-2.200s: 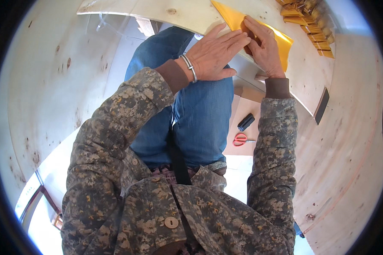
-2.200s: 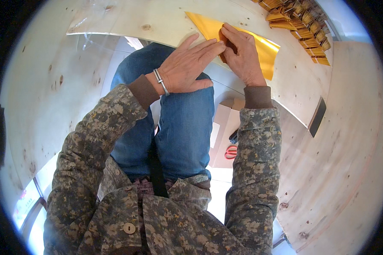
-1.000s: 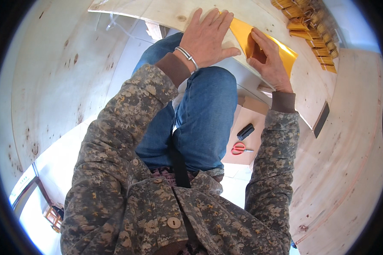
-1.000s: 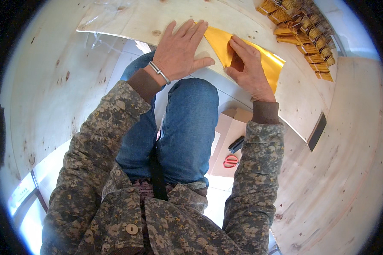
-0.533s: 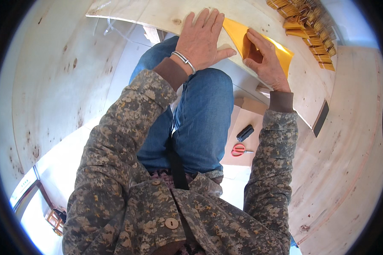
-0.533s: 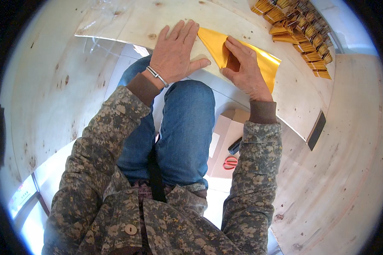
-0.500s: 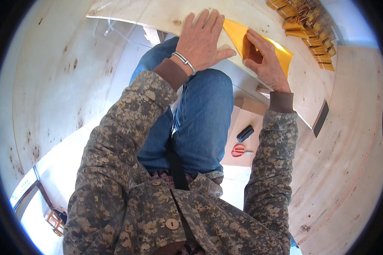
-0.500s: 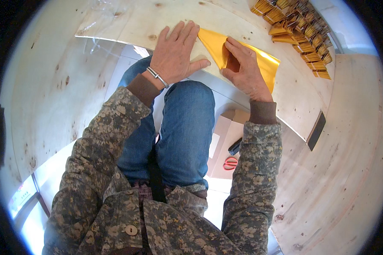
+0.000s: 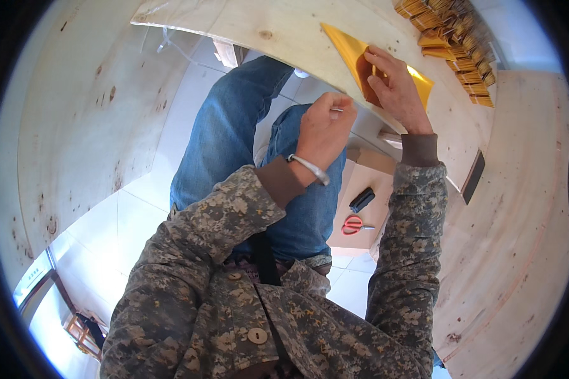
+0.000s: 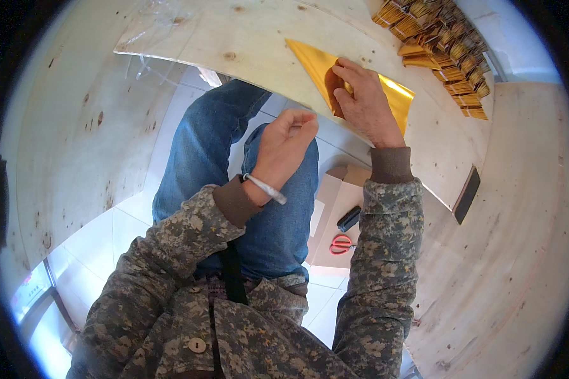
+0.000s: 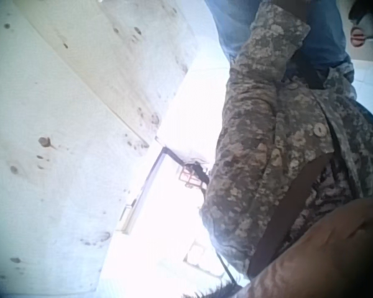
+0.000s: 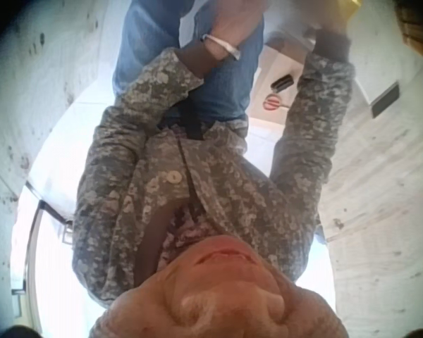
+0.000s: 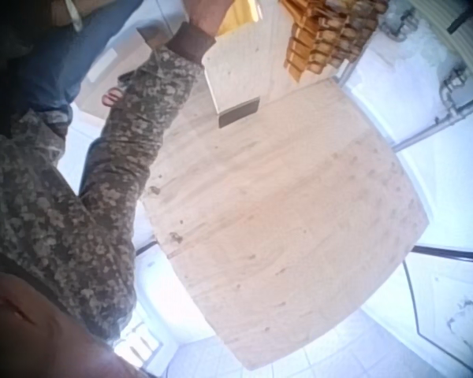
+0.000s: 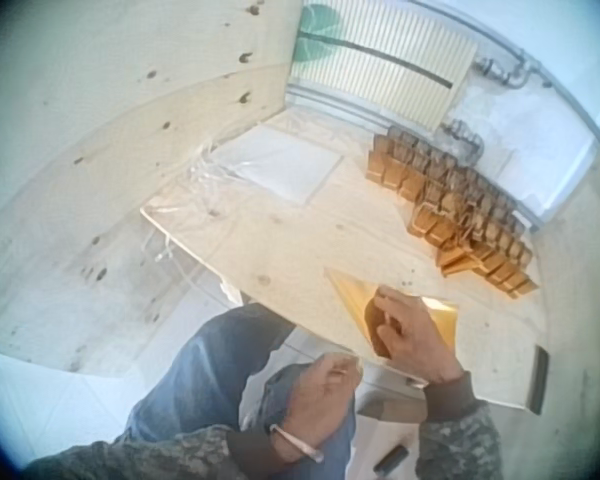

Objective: The person folds a single sheet of gold foil on a low wooden table. They smooth the sheet, fold it in half lengthwise, then fold the edges inward to form a narrow packet, and finally fold it in half again to create a compact folded piece.

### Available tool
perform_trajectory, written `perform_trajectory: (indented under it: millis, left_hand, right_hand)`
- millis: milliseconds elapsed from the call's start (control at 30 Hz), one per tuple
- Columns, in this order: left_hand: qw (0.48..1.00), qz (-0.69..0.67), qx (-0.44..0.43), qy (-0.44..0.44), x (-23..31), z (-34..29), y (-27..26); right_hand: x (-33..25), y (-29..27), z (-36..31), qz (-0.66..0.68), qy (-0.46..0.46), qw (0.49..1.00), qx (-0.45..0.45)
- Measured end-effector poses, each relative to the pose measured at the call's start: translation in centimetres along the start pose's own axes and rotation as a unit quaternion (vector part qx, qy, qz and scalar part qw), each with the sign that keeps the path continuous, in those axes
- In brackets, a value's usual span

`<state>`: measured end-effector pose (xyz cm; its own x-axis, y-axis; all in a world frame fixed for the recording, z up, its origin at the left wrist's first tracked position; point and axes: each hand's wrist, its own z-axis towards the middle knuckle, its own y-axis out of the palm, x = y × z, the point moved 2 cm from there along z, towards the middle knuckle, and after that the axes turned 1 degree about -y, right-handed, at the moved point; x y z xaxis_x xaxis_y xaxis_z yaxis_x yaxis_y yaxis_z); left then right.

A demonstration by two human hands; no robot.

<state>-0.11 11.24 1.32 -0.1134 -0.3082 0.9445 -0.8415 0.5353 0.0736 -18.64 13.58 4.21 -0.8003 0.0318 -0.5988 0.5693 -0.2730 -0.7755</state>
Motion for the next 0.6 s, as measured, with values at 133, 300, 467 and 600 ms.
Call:
perform_trajectory:
  millis: [133,300,467,600]
  left_hand:
    - [0.950,-0.213,0.047,-0.221,0.1,0.9,3.3]
    - [0.924,-0.262,0.032,-0.276,-0.5,1.3,5.2]
    - [0.925,-0.256,0.061,-0.273,-1.1,1.1,5.2]
    - [0.939,-0.207,0.054,-0.268,-0.3,0.1,4.0]
  right_hand:
    - [-0.2,-0.1,-0.1,-0.047,-0.033,0.998,-0.015]
    - [-0.9,0.0,-1.0,0.005,-0.021,1.000,-0.017]
    - [-2.3,-0.3,-0.6,0.020,-0.003,1.000,-0.006]
    - [-3.3,-1.1,-0.2,0.040,0.065,0.996,-0.039]
